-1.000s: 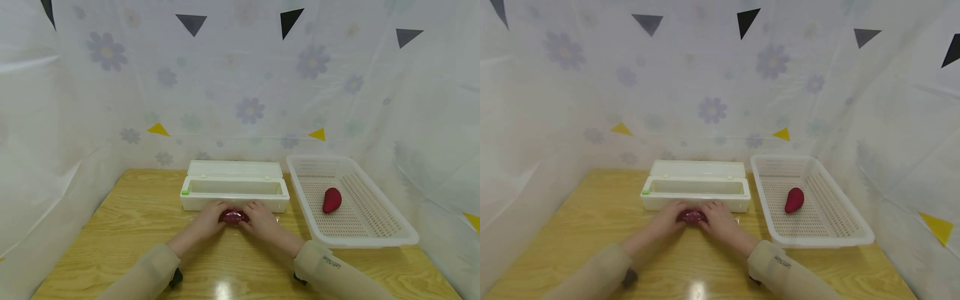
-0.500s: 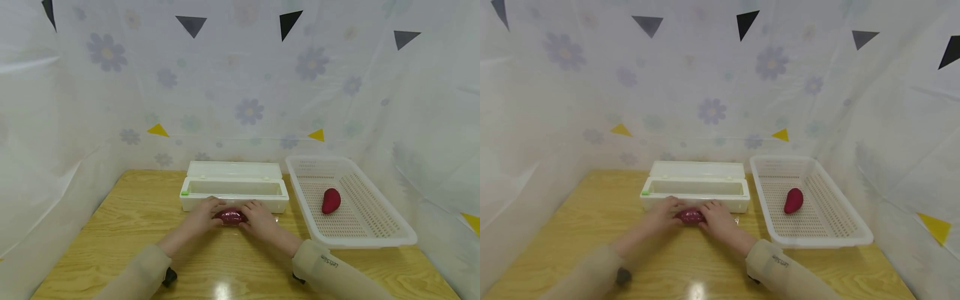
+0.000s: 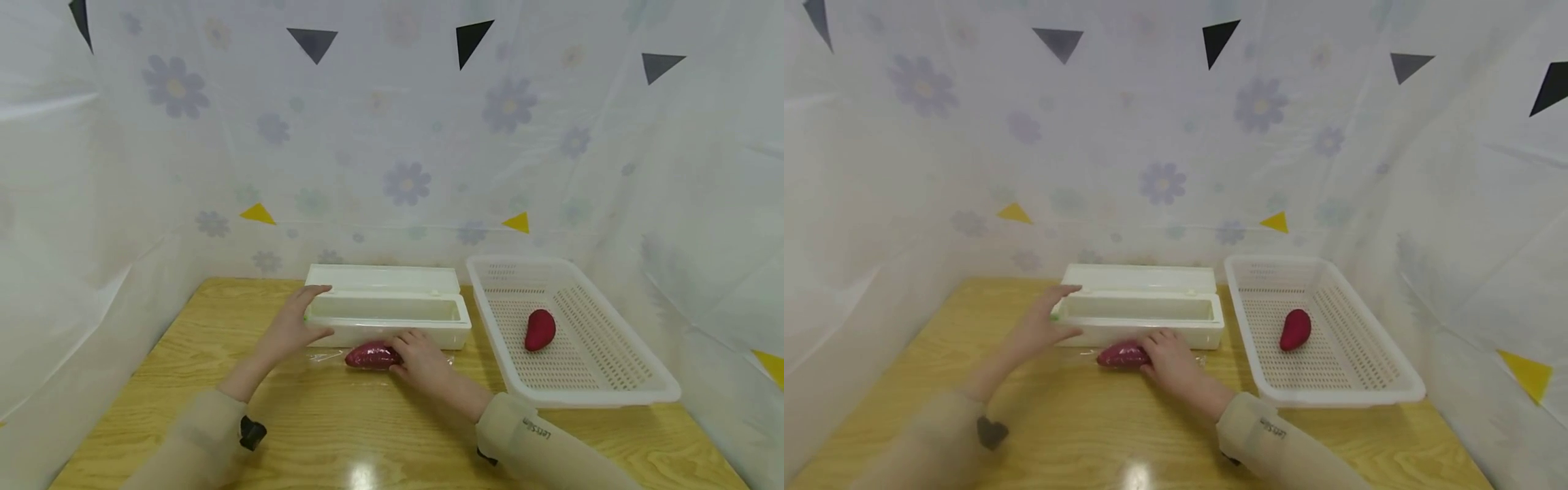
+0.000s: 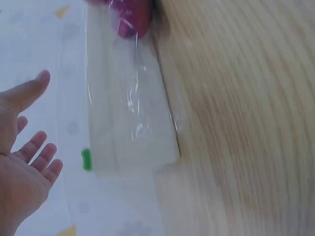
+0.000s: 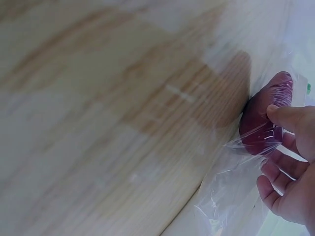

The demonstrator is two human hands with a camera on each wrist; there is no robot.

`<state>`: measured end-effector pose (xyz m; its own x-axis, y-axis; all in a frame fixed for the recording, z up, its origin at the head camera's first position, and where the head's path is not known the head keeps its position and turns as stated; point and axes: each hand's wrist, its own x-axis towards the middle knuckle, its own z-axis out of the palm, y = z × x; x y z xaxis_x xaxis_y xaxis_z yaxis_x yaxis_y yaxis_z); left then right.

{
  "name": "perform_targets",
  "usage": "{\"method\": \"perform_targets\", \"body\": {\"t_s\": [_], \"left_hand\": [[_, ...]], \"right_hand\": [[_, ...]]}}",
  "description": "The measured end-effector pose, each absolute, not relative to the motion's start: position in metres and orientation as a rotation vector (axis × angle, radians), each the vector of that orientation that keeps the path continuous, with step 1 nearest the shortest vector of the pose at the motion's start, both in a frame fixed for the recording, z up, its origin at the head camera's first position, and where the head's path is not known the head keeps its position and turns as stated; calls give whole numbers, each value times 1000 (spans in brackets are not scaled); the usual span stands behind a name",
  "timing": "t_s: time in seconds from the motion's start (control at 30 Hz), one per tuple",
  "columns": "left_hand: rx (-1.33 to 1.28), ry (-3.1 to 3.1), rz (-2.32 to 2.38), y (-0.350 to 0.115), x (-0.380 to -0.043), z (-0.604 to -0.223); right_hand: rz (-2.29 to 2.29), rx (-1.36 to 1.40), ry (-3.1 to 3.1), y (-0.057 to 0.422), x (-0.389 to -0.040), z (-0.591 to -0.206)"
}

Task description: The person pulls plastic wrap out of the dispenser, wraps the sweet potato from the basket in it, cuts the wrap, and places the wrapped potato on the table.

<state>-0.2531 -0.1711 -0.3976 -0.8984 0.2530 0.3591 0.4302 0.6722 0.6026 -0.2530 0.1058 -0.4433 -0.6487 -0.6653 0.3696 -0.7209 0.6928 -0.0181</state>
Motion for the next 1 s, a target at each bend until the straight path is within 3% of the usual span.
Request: {"method": "perform_targets", "body": {"t_s": [0.43,1.0], "left_hand": [[-536,-2688,-1244,-210,-273,-417],[-516,-2707,-1523,-219,-302,-449]], "right_hand": [[246,1072,-2576,106,-253,-445],[237,1065,-2590,107,-253,-445]]}}
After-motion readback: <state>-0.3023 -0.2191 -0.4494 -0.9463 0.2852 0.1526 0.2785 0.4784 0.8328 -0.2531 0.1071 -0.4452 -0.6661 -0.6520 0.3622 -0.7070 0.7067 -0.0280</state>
